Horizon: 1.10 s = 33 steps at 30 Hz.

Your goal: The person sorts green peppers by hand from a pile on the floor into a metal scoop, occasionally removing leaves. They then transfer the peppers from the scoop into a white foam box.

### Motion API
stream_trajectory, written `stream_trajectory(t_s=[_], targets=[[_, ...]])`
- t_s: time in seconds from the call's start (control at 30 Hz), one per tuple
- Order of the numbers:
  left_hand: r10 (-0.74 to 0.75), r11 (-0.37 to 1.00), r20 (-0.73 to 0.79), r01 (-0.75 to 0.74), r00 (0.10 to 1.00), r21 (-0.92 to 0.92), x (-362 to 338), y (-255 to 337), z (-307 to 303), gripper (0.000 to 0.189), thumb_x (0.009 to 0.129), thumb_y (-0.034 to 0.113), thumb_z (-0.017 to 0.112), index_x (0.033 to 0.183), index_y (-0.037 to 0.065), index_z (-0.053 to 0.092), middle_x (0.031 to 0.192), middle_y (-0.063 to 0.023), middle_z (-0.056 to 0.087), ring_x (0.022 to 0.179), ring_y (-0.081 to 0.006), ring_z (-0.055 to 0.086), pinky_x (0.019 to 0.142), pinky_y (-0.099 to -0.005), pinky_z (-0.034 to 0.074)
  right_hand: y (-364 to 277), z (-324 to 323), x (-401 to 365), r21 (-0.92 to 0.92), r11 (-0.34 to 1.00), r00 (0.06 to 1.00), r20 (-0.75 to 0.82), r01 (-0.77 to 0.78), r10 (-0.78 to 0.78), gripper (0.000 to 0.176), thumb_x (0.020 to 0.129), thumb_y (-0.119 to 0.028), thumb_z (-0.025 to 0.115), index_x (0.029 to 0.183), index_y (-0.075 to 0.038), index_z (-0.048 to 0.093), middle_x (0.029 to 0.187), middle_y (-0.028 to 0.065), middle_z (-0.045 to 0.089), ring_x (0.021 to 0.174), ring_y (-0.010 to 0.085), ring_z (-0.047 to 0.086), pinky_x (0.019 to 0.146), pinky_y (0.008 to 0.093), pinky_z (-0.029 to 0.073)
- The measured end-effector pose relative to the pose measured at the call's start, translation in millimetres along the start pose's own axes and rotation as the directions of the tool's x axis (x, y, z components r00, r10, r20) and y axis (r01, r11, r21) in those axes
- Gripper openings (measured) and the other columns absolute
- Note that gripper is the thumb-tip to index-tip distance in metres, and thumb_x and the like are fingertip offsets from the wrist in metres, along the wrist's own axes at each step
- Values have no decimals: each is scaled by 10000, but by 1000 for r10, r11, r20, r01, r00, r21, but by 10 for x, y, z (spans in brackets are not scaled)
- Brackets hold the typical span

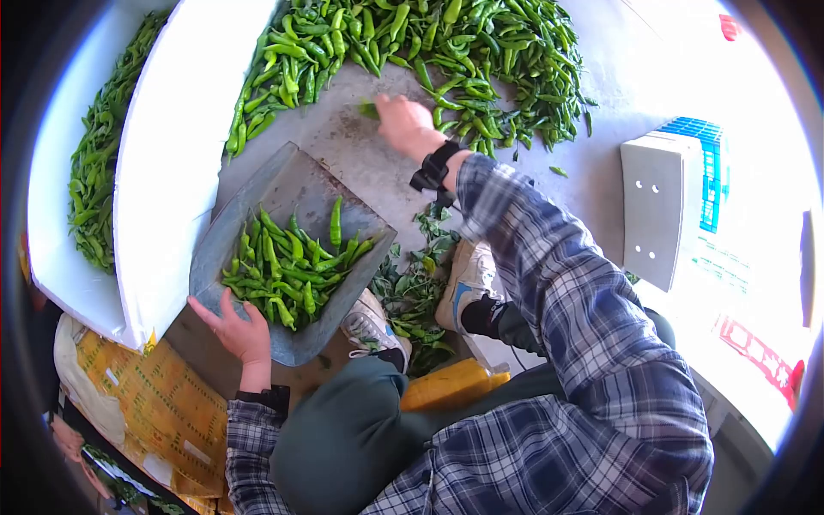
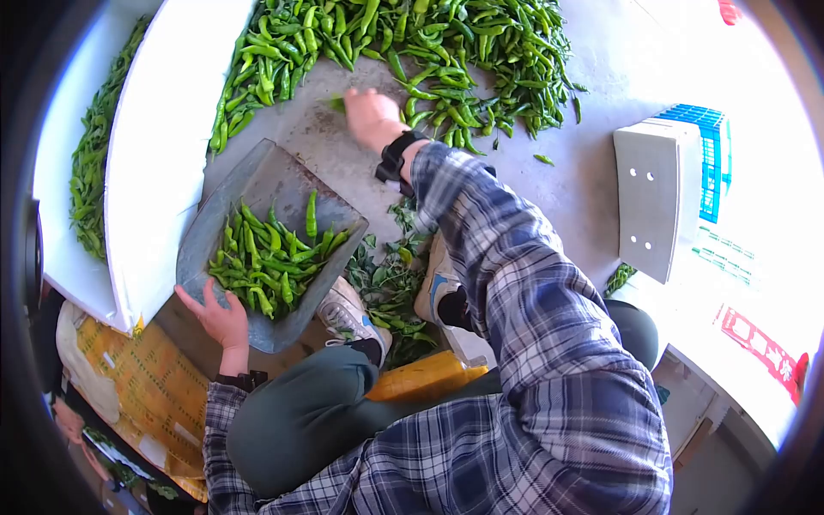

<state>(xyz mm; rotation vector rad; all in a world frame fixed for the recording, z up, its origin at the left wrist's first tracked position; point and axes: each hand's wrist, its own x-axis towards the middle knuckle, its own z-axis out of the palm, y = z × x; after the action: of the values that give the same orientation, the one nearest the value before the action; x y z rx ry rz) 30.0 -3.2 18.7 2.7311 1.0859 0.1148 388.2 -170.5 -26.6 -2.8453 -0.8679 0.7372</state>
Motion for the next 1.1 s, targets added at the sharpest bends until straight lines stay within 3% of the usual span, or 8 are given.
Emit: stream_trajectory(t_s=[0.07, 0.13, 0.23, 0.3, 0.37, 0.43, 0.7, 1.1], targets=[[-18, 1000, 13, 18, 1000, -13, -3, 21, -9, 370, 735, 106, 574, 1099, 55, 526, 1412, -248, 79, 1258, -417, 256, 959, -429, 338, -325, -44, -238, 120, 990, 997, 28, 67, -71, 249, 774, -105, 501, 1009, -27, 529, 948, 202, 601, 865, 336, 610, 704, 426, 507], [-15, 1000, 12, 15, 1000, -13, -9, 21, 5, 368, 737, 105, 573, 1098, 53, 526, 1411, -249, 80, 1258, -418, 256, 959, -431, 337, -512, 69, -505, 448, 799, 888, 26, 400, -459, 386, 722, -235, 578, 1058, -51, 531, 927, 165, 615, 900, 326, 584, 794, 382, 473], [-1, 1000, 5, 1, 1000, -14, -17, 1, -2, 362, 739, 105, 571, 1094, 50, 527, 1410, -250, 84, 1257, -419, 257, 959, -433, 336, -543, 151, -824, 572, 680, 852, -65, 458, -519, 420, 728, -274, 576, 1093, -68, 543, 969, 161, 615, 914, 326, 578, 817, 363, 458], [2, 1000, -3, -2, 1000, -24, -23, 16, 1, 360, 739, 105, 571, 1092, 49, 528, 1409, -251, 87, 1256, -421, 257, 958, -433, 336, -209, 16, -675, 412, 907, 983, 118, 82, -142, 309, 754, -291, 549, 1003, -119, 609, 934, 139, 628, 858, 315, 599, 757, 370, 479], [-15, 999, 11, 15, 1000, -46, -13, 23, -15, 356, 740, 107, 569, 1088, 49, 529, 1408, -252, 89, 1253, -423, 260, 956, -435, 339, 283, -27, -560, 91, 993, 996, 64, -69, 63, 254, 759, -222, 513, 973, -131, 614, 895, 132, 632, 832, 318, 601, 723, 386, 482], [-17, 999, 10, 17, 1000, -46, -14, 12, -15, 353, 740, 109, 569, 1085, 50, 530, 1408, -253, 89, 1250, -425, 264, 954, -436, 340, 810, 107, -520, 38, 983, 982, -47, -181, 182, 268, 736, -209, 529, 973, -115, 610, 882, 145, 629, 836, 322, 600, 718, 400, 478], [-61, 997, 45, 63, 997, -36, -15, 32, -22, 345, 744, 127, 567, 1080, 59, 528, 1418, -242, 76, 1234, -412, 299, 926, -436, 364, 979, 298, -599, 216, 966, 985, -67, -143, 161, 297, 729, -208, 559, 998, -84, 574, 912, 172, 618, 870, 345, 586, 735, 417, 469], [-35, 999, 26, 35, 999, -8, -20, 2, -2, 329, 747, 140, 573, 1065, 65, 535, 1419, -240, 71, 1240, -402, 295, 931, -429, 358, 961, -4, -551, 45, 998, 999, -8, 53, -53, 232, 778, -258, 499, 786, -54, 610, 748, 145, 622, 713, 306, 611, 664, 387, 491]])
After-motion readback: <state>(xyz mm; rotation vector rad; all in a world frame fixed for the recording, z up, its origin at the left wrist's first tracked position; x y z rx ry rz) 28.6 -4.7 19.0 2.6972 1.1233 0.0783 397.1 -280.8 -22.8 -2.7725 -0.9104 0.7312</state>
